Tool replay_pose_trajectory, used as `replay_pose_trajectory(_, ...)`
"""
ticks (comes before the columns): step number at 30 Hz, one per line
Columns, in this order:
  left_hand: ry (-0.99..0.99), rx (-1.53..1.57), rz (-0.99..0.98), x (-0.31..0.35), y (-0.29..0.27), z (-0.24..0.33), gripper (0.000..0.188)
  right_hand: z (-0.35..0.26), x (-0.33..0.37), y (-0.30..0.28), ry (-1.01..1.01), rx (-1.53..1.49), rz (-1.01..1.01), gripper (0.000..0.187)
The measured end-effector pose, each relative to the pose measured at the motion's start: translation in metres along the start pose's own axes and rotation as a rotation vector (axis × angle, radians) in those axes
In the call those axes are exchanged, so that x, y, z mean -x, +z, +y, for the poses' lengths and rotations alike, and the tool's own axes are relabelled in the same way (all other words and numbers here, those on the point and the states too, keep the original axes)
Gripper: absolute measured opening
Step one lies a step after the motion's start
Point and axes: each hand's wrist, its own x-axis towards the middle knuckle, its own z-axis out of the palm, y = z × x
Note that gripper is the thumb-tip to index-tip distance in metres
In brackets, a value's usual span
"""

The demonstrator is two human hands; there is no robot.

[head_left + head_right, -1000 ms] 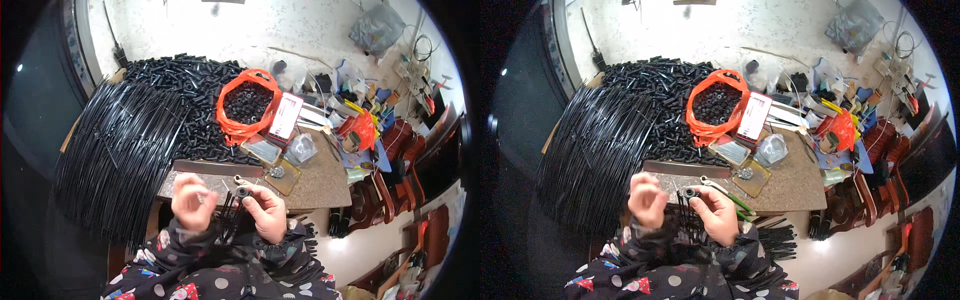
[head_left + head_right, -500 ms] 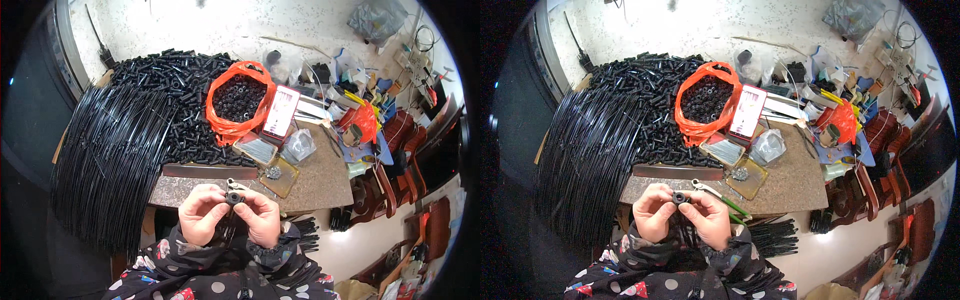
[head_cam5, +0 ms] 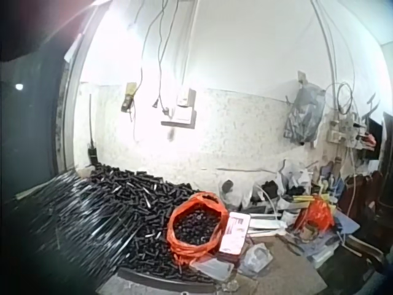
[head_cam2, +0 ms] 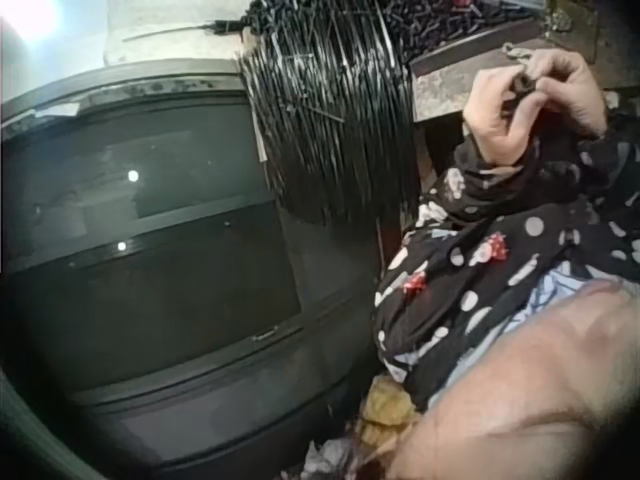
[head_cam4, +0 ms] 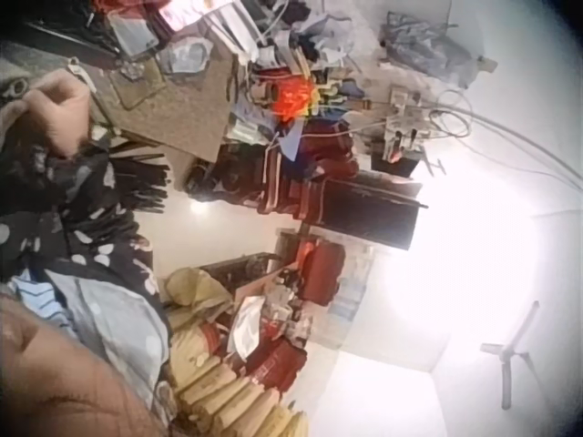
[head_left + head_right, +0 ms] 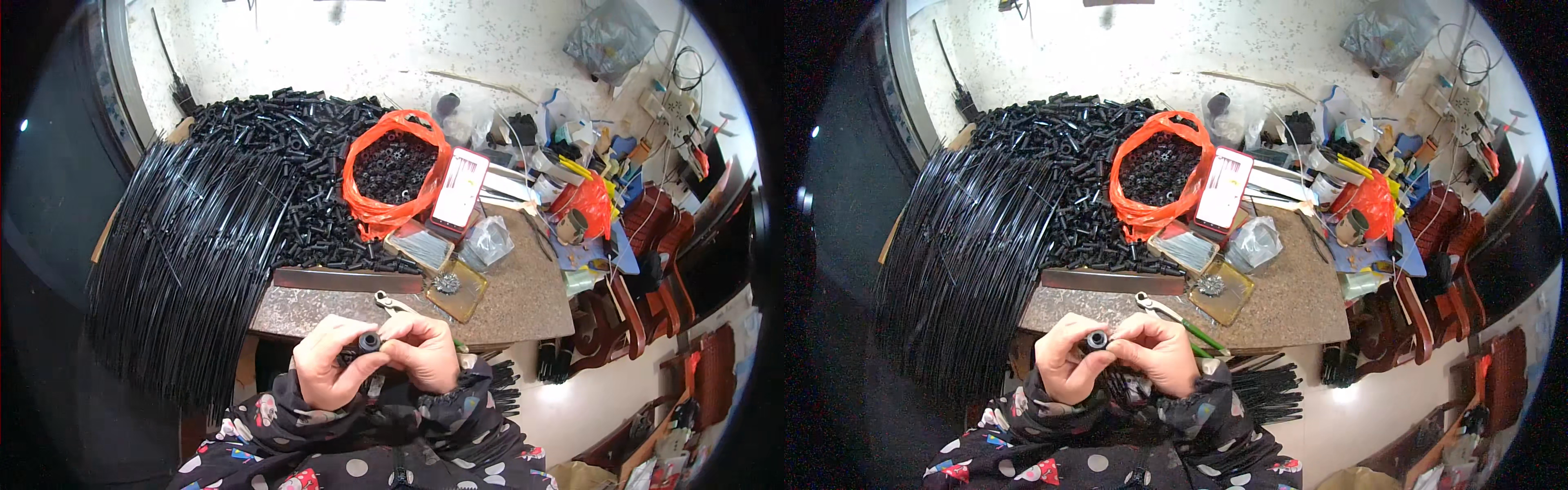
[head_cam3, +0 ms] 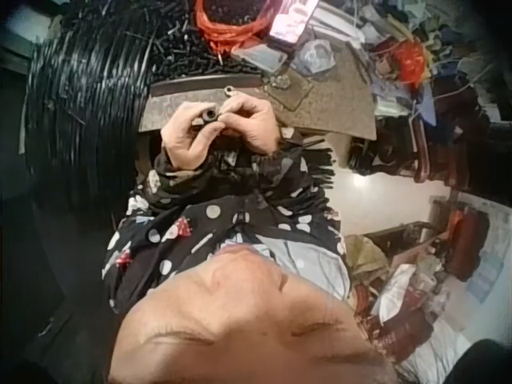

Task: Assembling small plastic components onto black cables at a production workstation.

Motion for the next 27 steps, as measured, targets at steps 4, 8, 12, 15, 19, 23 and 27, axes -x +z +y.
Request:
replay_pose_trajectory(4, -0.105, 0.360, -0.107, 0.010, -0.001, -0.001, 0.032, 0.018, 0.002, 0.015, -0.089, 0.136, 0.100, 0.051)
replay_pose_trajectory(8, -0.350, 0.712, -0.330, 0.030, -0.008, 0.017, 0.050, 0.003, 0.013, 0.032, -0.066, 0.211, 0.035, 0.069)
replay_pose_trajectory(12, -0.537, 0.955, -0.369, 0.029, -0.019, 0.012, 0.055, -0.016, 0.025, 0.048, -0.359, 0.751, 0.210, 0.061)
replay_pose_trajectory(15, -0.386, 0.947, -0.277, 0.032, -0.018, 0.003, 0.045, -0.019, 0.030, 0.045, -0.866, 1.192, 0.100, 0.042)
replay_pose_trajectory(19, -0.277, 0.781, -0.151, 0.029, -0.011, 0.009, 0.038, -0.026, 0.037, 0.058, -1.040, 1.552, 0.219, 0.027)
replay_pose_trajectory(23, -0.170, 0.448, -0.006, 0.025, -0.002, 0.005, 0.029, -0.020, 0.030, 0.053, -0.840, 1.468, 0.134, 0.020)
replay_pose_trajectory(27, -0.081, 0.357, -0.086, 0.020, -0.007, 0.009, 0.037, -0.014, 0.032, 0.043, -0.773, 1.245, 0.104, 0.019)
